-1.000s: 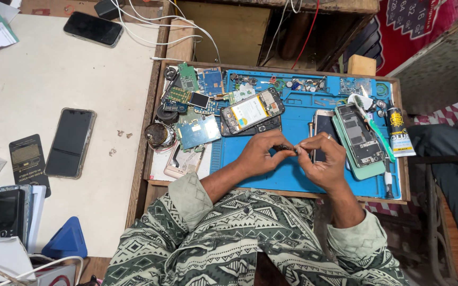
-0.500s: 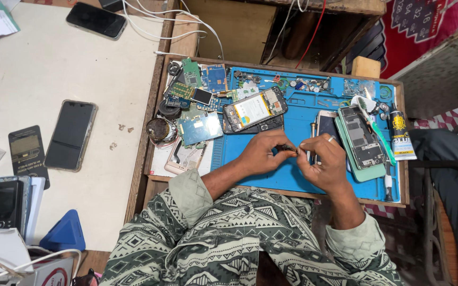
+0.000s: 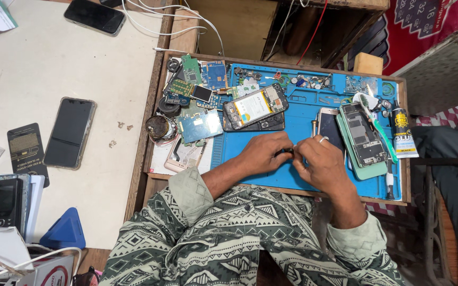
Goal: The person works at a cluttered repair bench, manipulating a small flex cable and connector between their fingers, then uses a screwdriver on a component, and finally handles a red phone housing, fitting a black part into it. They handle disassembled phone parts and boards on the blue mat throughout.
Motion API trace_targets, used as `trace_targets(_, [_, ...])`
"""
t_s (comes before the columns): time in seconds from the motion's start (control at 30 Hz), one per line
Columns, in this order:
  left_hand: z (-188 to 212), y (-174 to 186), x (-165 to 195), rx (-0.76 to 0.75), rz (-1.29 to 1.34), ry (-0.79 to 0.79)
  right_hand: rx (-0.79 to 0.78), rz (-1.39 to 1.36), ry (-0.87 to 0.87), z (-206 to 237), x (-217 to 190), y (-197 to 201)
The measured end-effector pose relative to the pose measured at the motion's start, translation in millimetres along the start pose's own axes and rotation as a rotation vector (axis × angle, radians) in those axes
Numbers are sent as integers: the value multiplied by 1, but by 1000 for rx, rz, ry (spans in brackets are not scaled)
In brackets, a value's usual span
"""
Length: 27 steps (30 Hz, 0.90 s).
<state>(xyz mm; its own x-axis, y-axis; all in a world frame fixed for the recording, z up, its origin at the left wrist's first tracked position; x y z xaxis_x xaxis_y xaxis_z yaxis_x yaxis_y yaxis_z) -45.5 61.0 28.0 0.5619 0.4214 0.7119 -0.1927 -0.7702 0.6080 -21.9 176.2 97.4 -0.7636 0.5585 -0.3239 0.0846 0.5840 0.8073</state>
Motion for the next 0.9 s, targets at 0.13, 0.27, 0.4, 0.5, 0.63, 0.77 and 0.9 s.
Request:
trace_targets(0.13, [-2, 8, 5, 78, 100, -49, 147, -119, -44, 4, 12, 8])
trace_targets(0.27, [-1, 16, 2, 186, 265, -7, 306, -247, -135, 21, 32, 13])
trace_targets(0.4, [-1, 14, -1, 166, 332, 67, 430, -472, -246, 41, 53, 9])
trace_targets(0.5, [-1, 19, 2, 188, 318, 57, 453, -772, -310, 48, 62, -2])
trace_targets(0.63, [-1, 23, 6, 208, 321, 37, 405, -745, -291, 45, 53, -7])
trace_targets(0.77, [-1, 25, 7, 224, 334, 9, 388, -674, -225, 40, 44, -3])
trace_targets(0.9, [1, 23, 8, 230, 346, -17, 400, -651, -180, 36, 38, 1])
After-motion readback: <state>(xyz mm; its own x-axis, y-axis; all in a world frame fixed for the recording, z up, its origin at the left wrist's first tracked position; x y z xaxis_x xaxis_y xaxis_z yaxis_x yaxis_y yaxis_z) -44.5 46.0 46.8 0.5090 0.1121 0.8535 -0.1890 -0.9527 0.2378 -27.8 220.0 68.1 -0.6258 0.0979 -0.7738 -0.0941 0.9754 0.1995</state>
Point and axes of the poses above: each hand's wrist, its own z-axis away from the middle knuckle, its own y-axis out of the back of the hand, x = y × z, the point moved 8 cm from there along -z, towards the middle knuckle, and after that the axes turned 4 degrees about -z, right-handed, at the moved point
